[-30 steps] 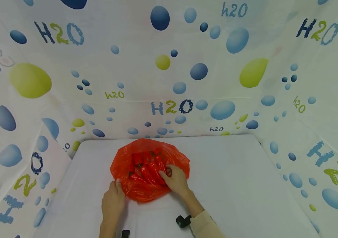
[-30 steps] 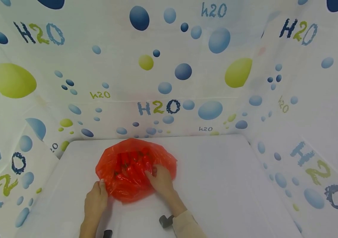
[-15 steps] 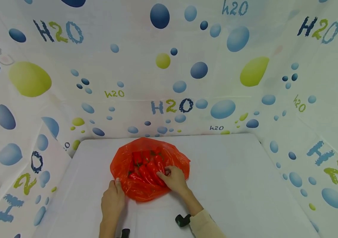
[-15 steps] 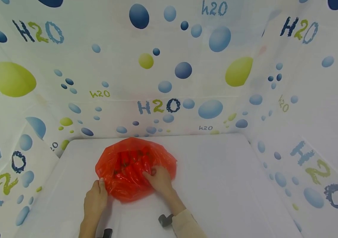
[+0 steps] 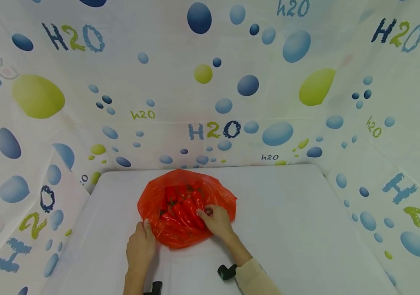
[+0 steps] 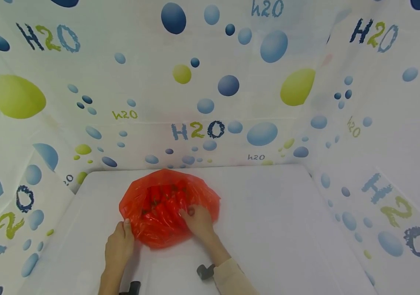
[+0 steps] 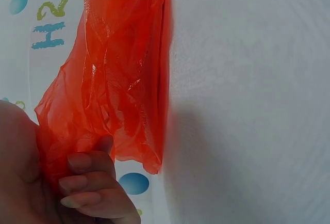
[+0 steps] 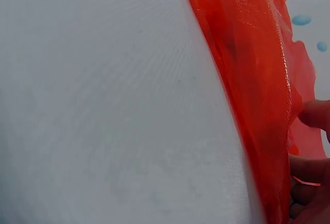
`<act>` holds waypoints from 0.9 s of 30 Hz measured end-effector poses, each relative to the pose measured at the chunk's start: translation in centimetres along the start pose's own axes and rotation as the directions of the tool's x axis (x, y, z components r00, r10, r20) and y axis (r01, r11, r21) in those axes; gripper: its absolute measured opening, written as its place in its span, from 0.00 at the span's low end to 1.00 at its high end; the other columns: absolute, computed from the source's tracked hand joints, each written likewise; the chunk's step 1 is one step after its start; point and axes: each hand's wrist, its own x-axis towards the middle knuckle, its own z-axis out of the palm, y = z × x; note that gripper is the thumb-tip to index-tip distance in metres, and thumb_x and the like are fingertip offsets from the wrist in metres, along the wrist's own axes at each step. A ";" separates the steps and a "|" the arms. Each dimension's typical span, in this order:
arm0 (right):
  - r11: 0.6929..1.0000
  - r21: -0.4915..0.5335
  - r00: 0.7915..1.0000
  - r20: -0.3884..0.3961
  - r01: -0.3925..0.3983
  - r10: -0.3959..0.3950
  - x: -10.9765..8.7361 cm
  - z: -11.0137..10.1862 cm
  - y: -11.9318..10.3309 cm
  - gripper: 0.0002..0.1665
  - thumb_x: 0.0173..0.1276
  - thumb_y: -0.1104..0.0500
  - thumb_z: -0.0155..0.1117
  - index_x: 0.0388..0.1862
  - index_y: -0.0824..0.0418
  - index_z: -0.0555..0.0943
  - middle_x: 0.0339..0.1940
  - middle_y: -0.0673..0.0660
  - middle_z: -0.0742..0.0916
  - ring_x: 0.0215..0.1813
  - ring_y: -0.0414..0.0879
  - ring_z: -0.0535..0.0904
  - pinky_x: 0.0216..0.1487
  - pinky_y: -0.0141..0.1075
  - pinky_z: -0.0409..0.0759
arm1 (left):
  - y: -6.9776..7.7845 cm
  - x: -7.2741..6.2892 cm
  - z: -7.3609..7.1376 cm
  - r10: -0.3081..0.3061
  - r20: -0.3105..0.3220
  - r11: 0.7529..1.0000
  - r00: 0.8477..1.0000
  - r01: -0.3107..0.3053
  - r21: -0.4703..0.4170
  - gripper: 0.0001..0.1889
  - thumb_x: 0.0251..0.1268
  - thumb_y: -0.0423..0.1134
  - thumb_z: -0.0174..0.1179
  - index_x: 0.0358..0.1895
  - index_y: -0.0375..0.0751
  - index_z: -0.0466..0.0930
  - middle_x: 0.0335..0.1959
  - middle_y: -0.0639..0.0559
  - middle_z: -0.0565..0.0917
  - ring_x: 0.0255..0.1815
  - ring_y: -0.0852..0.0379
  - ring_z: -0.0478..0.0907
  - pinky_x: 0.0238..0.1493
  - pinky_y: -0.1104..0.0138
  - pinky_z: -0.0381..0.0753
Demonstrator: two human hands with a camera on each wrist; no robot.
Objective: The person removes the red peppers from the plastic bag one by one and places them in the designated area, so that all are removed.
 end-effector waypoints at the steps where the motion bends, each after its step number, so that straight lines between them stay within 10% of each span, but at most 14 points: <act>1: 1.000 0.000 1.000 -0.003 0.001 -0.001 0.0 0.0 0.0 0.22 0.74 0.46 0.69 0.50 0.64 0.86 0.34 0.51 0.87 0.33 0.42 0.79 0.35 0.32 0.82 | 0.0 0.0 0.0 0.001 0.000 1.000 1.000 -0.001 -0.001 0.29 0.87 0.54 0.31 0.46 0.29 0.71 0.23 0.40 0.76 0.25 0.41 0.77 0.25 0.54 0.73; 27: 0.998 0.058 0.991 -0.130 0.036 -0.028 0.2 0.1 0.5 0.08 0.70 0.57 0.73 0.38 0.61 0.91 0.24 0.47 0.88 0.27 0.36 0.81 0.30 0.31 0.80 | 0.1 -0.1 -0.2 0.015 -0.009 1.000 1.000 -0.015 -0.007 0.28 0.87 0.52 0.31 0.46 0.29 0.71 0.23 0.40 0.77 0.24 0.42 0.76 0.24 0.56 0.71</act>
